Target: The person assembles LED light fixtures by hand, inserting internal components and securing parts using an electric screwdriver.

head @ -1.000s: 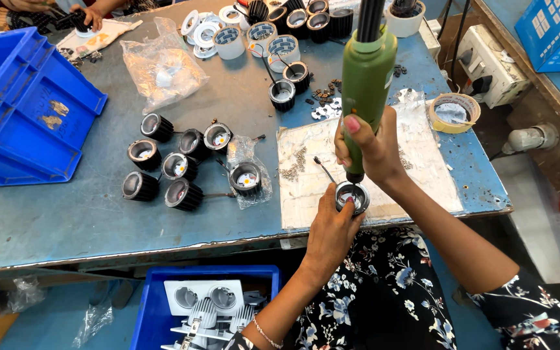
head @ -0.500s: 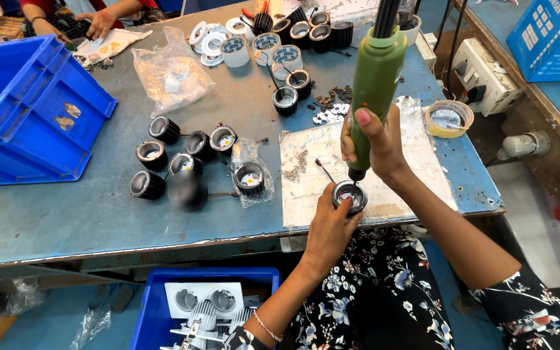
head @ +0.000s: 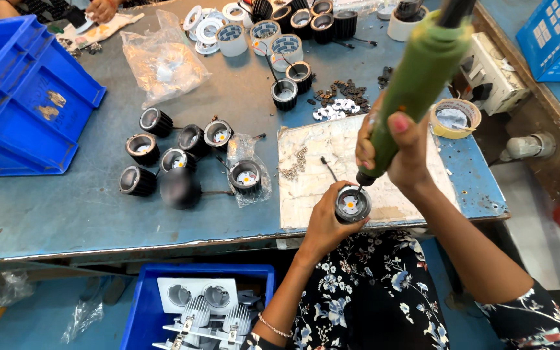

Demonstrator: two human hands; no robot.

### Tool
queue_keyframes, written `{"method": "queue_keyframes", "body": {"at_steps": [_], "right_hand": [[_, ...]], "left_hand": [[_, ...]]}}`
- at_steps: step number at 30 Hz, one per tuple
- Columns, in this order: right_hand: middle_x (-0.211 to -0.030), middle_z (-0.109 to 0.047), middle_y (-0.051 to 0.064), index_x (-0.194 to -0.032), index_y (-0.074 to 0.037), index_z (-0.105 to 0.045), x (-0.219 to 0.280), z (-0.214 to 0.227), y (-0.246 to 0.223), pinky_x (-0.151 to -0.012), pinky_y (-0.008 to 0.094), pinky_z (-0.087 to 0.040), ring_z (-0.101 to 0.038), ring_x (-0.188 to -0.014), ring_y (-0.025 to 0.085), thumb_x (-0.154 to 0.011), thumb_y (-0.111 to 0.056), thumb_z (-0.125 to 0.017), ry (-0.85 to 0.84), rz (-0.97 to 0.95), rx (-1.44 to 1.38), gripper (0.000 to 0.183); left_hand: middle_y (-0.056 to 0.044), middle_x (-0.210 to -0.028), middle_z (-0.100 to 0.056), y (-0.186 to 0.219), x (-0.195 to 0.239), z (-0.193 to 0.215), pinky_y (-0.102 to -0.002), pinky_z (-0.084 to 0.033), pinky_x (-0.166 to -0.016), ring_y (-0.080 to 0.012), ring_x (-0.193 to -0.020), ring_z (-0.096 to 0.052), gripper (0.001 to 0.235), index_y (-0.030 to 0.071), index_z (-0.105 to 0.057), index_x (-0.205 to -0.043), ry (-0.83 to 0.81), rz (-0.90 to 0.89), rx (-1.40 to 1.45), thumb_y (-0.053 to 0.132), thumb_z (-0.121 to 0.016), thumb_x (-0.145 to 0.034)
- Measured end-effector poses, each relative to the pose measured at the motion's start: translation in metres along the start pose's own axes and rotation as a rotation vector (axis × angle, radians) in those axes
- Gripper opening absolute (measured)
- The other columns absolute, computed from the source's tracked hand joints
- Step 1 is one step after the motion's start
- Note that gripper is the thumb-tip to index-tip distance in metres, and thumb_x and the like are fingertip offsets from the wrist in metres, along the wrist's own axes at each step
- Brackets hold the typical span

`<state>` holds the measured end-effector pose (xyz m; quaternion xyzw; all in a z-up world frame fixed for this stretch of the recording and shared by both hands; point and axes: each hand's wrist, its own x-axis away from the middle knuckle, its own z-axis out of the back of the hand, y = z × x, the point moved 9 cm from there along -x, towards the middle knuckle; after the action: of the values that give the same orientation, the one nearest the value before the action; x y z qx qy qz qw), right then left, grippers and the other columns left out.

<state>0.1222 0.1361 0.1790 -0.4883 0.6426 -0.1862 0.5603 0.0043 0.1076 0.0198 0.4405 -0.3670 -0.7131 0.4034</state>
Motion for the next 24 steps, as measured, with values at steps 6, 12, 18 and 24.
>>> {"method": "queue_keyframes", "body": {"at_steps": [6,12,18,24], "right_hand": [[-0.064,-0.049,0.007,-0.101,-0.008,-0.043,0.016,-0.012,-0.005,-0.055,0.034,-0.049,-0.050,-0.050,0.018,-0.087,-0.071,-0.072,-0.105,-0.067,-0.146,0.071],[-0.064,-0.051,0.008,-0.098,-0.006,-0.045,0.031,-0.023,0.008,-0.054,0.031,-0.047,-0.050,-0.052,0.017,-0.084,-0.067,-0.079,-0.110,-0.129,-0.132,0.071],[-0.064,-0.052,0.008,-0.098,-0.006,-0.046,0.031,-0.022,0.014,-0.051,0.029,-0.046,-0.051,-0.052,0.015,-0.082,-0.065,-0.082,-0.101,-0.132,-0.148,0.071],[-0.064,-0.052,0.008,-0.097,-0.006,-0.046,0.031,-0.021,0.012,-0.051,0.029,-0.046,-0.051,-0.052,0.016,-0.082,-0.065,-0.082,-0.107,-0.119,-0.141,0.071]], "left_hand": [[-0.016,-0.121,-0.067,-0.001,0.003,-0.003,-0.037,-0.055,-0.099,-0.0287,-0.111,-0.070,0.072,0.003,-0.054,-0.133,0.003,-0.089,-0.037,0.025,-0.089,-0.075],[-0.016,-0.122,-0.068,0.002,0.003,-0.002,-0.038,-0.056,-0.100,-0.0287,-0.112,-0.070,0.071,0.003,-0.054,-0.135,-0.011,-0.079,-0.008,0.024,-0.087,-0.076],[-0.015,-0.125,-0.067,0.005,0.002,-0.002,-0.038,-0.055,-0.102,-0.0278,-0.116,-0.069,0.072,0.003,-0.053,-0.137,-0.025,-0.071,-0.024,0.024,-0.086,-0.077],[-0.014,-0.126,-0.066,0.003,0.002,-0.003,-0.038,-0.054,-0.103,-0.0277,-0.116,-0.068,0.074,0.003,-0.053,-0.138,-0.032,-0.044,-0.010,0.024,-0.086,-0.075]]}}
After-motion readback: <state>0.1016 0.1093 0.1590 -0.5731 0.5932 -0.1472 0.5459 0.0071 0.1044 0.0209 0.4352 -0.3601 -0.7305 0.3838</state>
